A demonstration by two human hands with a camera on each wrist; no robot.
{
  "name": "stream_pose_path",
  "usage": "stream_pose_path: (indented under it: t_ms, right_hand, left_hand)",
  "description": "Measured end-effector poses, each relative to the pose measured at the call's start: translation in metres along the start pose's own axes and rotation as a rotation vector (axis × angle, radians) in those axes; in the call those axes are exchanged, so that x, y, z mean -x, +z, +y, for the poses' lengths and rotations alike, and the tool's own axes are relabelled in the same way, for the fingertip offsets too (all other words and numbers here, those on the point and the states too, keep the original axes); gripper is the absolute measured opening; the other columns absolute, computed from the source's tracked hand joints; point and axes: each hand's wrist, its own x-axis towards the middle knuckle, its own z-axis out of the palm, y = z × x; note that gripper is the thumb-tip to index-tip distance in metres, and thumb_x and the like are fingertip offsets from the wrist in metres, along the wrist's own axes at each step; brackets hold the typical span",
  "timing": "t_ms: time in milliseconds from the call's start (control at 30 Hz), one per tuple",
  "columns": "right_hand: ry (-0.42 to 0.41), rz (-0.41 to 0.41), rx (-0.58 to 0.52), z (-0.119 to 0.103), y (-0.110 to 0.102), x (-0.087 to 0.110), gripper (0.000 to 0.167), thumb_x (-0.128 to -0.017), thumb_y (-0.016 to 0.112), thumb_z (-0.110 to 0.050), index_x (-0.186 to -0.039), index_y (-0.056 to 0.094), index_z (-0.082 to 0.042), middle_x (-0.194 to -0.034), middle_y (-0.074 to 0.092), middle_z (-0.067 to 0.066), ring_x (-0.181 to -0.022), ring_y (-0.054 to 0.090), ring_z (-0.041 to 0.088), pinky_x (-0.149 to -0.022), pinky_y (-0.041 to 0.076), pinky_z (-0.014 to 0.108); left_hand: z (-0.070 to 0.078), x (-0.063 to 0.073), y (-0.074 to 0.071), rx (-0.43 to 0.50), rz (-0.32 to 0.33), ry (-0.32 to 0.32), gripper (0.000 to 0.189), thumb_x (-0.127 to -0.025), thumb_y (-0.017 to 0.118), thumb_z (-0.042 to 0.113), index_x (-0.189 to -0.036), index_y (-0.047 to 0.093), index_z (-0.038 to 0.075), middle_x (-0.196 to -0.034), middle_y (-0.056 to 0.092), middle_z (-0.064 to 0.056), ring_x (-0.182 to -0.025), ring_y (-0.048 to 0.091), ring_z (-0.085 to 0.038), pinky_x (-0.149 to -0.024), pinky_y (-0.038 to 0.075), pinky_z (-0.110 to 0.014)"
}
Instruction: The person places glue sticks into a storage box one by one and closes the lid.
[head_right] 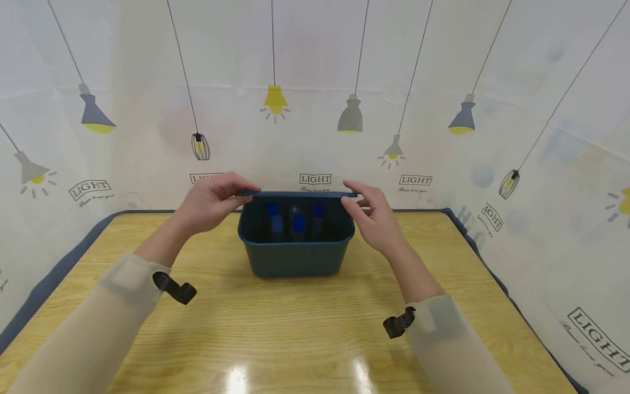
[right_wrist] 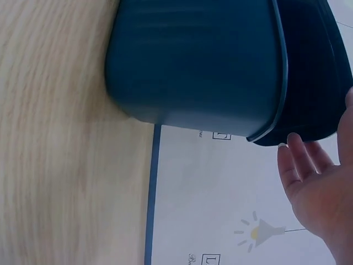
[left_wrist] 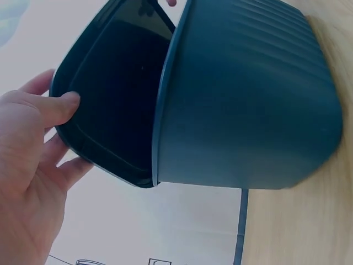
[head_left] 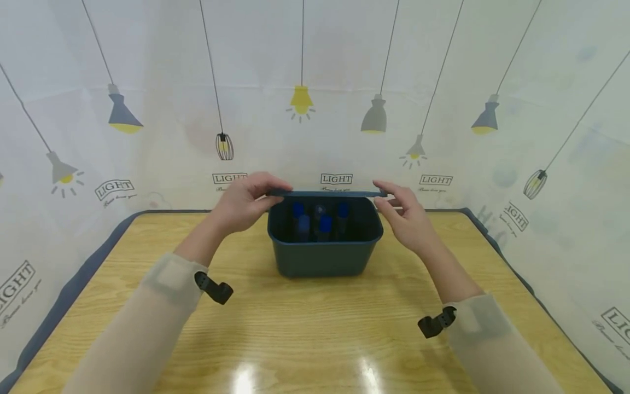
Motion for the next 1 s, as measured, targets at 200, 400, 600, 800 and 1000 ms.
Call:
stream_pose_path:
  t_ms: [200, 400, 600, 800, 1000]
  right_hand:
    - [-0.022, -0.070, 0.053, 0.010, -0.001, 0.010, 0.042, -0.117, 0.056, -0.031, -0.153, 0.063, -0.010, -0.161, 0.045, 0.020, -0.133, 0.055, 0.039, -0.111, 0.049, 0.066]
    - [-0.050, -0.089, 0.067, 0.020, 0.004, 0.028, 0.038, -0.115, 0.062, -0.028, -0.148, 0.066, -0.012, -0.169, 0.041, 0.019, -0.147, 0.047, 0.040, -0.113, 0.049, 0.066]
    - [-0.083, -0.065, 0.079, 0.026, 0.010, 0.040, 0.034, -0.111, 0.069, -0.021, -0.143, 0.071, -0.010, -0.168, 0.043, 0.018, -0.155, 0.041, 0.040, -0.112, 0.049, 0.065]
    - [-0.069, -0.068, 0.067, 0.031, 0.013, 0.046, 0.034, -0.109, 0.072, -0.020, -0.141, 0.072, -0.011, -0.169, 0.043, 0.015, -0.155, 0.040, 0.039, -0.114, 0.047, 0.066]
    - [-0.083, -0.070, 0.076, 0.036, 0.016, 0.048, 0.034, -0.106, 0.076, -0.019, -0.139, 0.074, -0.012, -0.168, 0.045, 0.014, -0.155, 0.042, 0.038, -0.112, 0.048, 0.064]
  left_hand:
    - [-0.001, 0.013, 0.001, -0.089, -0.065, 0.101, 0.027, -0.099, 0.080, 0.001, -0.123, 0.083, 0.013, -0.119, 0.076, -0.006, -0.112, 0.069, -0.024, -0.102, 0.058, -0.044]
    - [-0.004, 0.031, 0.012, -0.089, -0.081, 0.133, 0.027, -0.094, 0.086, 0.004, -0.120, 0.085, 0.012, -0.116, 0.075, -0.005, -0.108, 0.068, -0.022, -0.089, 0.056, -0.038]
    - [-0.008, 0.048, 0.025, -0.115, -0.033, 0.144, 0.026, -0.091, 0.088, 0.004, -0.116, 0.087, 0.012, -0.117, 0.075, -0.005, -0.112, 0.071, -0.026, -0.089, 0.061, -0.039]
    - [-0.011, 0.058, 0.033, -0.128, 0.007, 0.161, 0.026, -0.089, 0.090, 0.004, -0.113, 0.088, 0.012, -0.116, 0.075, -0.005, -0.113, 0.072, -0.027, -0.081, 0.060, -0.033]
    - [-0.012, 0.064, 0.039, -0.155, 0.016, 0.184, 0.026, -0.087, 0.092, 0.004, -0.111, 0.089, 0.010, -0.113, 0.076, -0.005, -0.111, 0.074, -0.028, -0.079, 0.061, -0.032]
